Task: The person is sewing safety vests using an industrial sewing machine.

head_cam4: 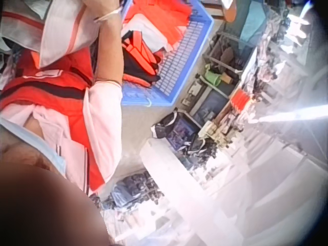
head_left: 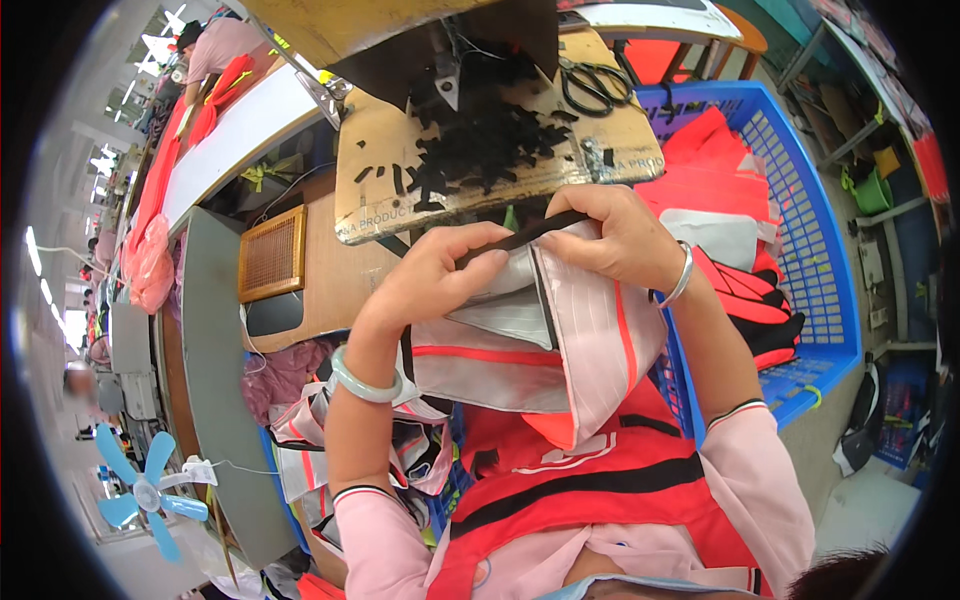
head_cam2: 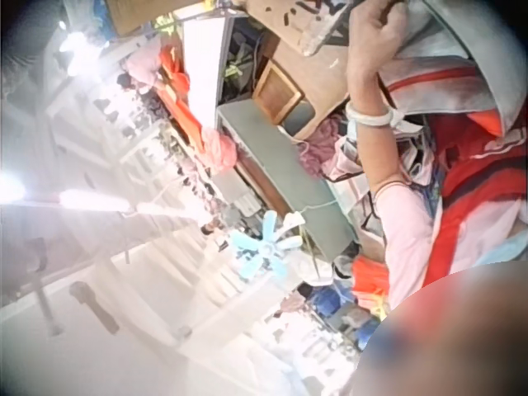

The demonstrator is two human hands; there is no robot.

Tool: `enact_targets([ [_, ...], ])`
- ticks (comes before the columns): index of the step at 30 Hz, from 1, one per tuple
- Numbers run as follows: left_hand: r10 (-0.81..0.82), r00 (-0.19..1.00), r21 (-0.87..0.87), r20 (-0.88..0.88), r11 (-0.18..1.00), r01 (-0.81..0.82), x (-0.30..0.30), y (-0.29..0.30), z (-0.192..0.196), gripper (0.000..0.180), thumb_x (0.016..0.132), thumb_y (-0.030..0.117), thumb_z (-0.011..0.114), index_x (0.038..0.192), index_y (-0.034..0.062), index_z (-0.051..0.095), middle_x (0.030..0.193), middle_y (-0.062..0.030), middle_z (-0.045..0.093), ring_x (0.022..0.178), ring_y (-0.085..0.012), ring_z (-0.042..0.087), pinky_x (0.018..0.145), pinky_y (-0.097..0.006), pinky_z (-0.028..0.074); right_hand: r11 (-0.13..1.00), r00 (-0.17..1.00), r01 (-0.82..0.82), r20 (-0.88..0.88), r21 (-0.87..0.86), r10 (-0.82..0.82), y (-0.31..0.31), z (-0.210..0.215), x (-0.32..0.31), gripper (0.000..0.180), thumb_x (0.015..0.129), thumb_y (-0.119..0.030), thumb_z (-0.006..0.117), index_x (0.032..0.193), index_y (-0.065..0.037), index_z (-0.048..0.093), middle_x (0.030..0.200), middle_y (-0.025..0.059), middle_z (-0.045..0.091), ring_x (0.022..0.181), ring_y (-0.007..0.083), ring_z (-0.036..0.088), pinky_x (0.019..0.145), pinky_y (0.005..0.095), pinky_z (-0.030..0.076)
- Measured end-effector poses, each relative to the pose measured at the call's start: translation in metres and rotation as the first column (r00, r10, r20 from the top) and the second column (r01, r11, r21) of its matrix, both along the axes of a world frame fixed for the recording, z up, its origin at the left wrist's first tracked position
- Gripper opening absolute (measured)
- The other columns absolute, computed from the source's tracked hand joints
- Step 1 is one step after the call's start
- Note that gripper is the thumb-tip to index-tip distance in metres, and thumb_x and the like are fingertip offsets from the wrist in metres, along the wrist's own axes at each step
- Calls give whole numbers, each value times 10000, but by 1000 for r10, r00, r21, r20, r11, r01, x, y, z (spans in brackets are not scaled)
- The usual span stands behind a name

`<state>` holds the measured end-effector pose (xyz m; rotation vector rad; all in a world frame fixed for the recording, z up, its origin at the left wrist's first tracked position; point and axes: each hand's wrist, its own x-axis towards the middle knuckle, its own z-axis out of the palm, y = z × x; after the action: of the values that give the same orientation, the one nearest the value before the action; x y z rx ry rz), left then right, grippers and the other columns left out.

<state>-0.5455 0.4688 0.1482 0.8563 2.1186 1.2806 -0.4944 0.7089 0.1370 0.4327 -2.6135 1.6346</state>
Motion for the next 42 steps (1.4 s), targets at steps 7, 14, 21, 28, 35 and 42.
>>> enact_targets([
  [7, 28, 999, -57, -25, 998, -29, -44, 1, 20, 288, 907, 289, 672, 903, 2, 659, 695, 42, 537, 661, -36, 450, 573, -238, 380, 998, 997, 57, -48, -31, -59, -8, 6, -37, 236, 809, -202, 699, 922, 3, 671, 768, 87, 622, 718, 163, 572, 665, 300, 469],
  [14, 70, 980, -268, -189, 956, -120, -83, 2, 29, 215, 847, 205, 734, 916, 8, 685, 726, 35, 597, 668, -56, 504, 601, -249, 418, 990, 992, 125, 4, -69, -125, -21, -7, -71, 257, 832, -204, 683, 946, 26, 667, 739, 35, 609, 706, 76, 529, 647, 265, 458],
  [21, 69, 994, -151, -81, 985, -81, -117, -7, 23, 180, 858, 142, 729, 972, 4, 708, 815, 55, 637, 754, -22, 536, 682, -209, 457, 988, 995, 97, 41, -120, -92, -21, -17, -102, 265, 855, -213, 672, 961, 30, 673, 750, 2, 609, 704, 63, 523, 640, 251, 451],
  [28, 110, 990, -205, -86, 971, -125, -136, -6, 19, 275, 851, 198, 739, 1022, -16, 712, 826, 44, 641, 753, -22, 535, 665, -199, 447, 978, 988, 120, 115, -173, -101, -22, -23, -120, 352, 810, -261, 683, 992, 40, 684, 815, 142, 683, 759, 193, 656, 734, 326, 518],
  [35, 131, 986, -213, -100, 966, -149, -146, -5, 14, 346, 860, 222, 741, 1091, -33, 701, 844, 23, 642, 756, -33, 527, 660, -205, 440, 982, 989, 79, 137, -169, -56, -19, -25, -131, 283, 874, -247, 675, 981, 15, 673, 806, -3, 626, 731, 62, 547, 665, 236, 458],
  [42, 113, 981, -251, -158, 956, -151, -147, -5, 14, 342, 892, 218, 710, 1108, -45, 683, 865, 15, 647, 780, -40, 525, 685, -215, 449, 971, 981, 91, 185, -221, -50, -19, -22, -134, 331, 829, -265, 672, 957, 39, 689, 771, 69, 653, 727, 126, 586, 700, 290, 486],
])
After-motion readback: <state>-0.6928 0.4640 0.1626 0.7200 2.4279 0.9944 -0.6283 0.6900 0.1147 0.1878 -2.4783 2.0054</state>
